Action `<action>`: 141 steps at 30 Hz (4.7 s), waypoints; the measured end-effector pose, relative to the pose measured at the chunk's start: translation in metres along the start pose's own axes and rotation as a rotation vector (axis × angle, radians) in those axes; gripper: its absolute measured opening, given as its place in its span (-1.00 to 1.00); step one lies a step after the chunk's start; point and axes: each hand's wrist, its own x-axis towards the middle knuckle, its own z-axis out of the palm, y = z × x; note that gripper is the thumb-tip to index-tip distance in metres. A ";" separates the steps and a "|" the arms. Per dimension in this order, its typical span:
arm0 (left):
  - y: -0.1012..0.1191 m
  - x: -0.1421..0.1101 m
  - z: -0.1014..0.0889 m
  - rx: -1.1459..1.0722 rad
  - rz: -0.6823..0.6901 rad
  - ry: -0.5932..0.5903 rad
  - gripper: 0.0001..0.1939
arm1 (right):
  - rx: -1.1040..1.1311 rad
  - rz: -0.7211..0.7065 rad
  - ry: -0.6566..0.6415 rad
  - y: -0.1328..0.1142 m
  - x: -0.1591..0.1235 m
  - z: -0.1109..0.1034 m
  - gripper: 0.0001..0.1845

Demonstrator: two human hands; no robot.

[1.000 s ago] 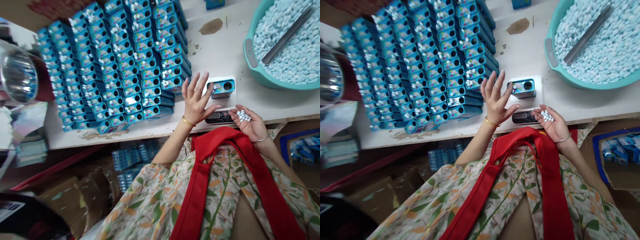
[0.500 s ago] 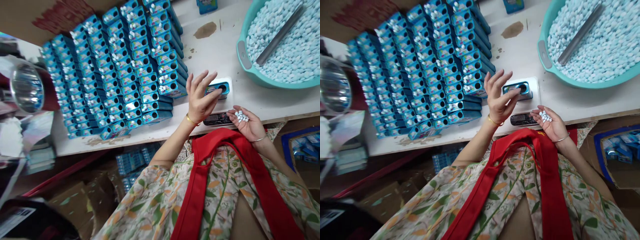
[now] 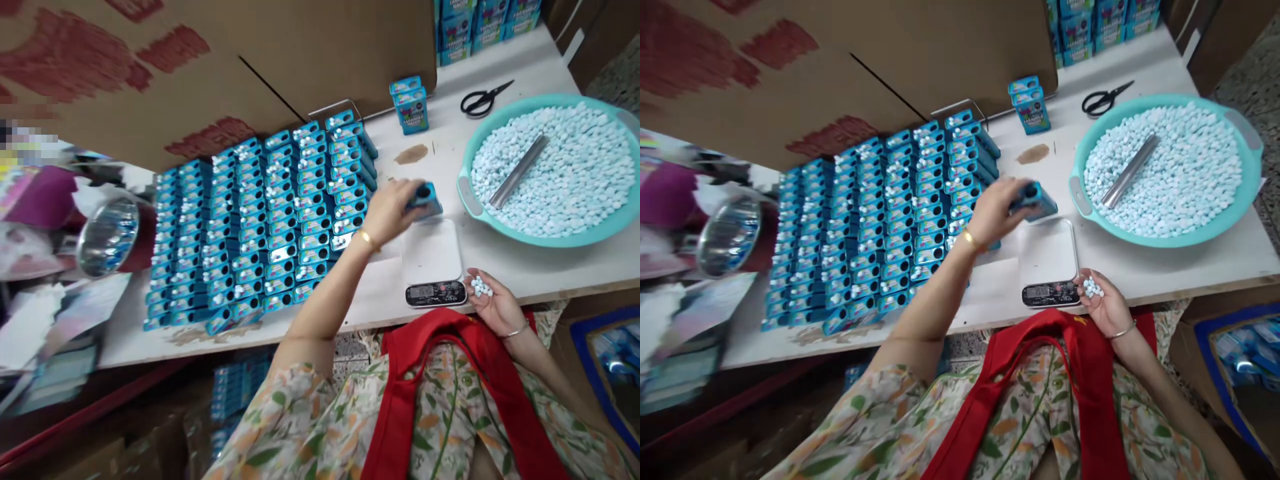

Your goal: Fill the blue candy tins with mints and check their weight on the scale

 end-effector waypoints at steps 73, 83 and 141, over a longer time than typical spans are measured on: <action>0.008 -0.133 0.011 -0.371 -0.369 0.241 -0.52 | -0.227 -0.053 0.066 -0.010 -0.022 0.000 -0.86; 0.035 -0.131 0.020 -0.322 -0.257 0.211 -0.59 | -0.206 -0.040 0.059 -0.007 -0.018 0.013 -0.87; -0.063 0.011 -0.035 0.111 -0.207 0.072 -0.68 | -0.058 -0.024 0.102 -0.020 0.008 -0.014 -0.76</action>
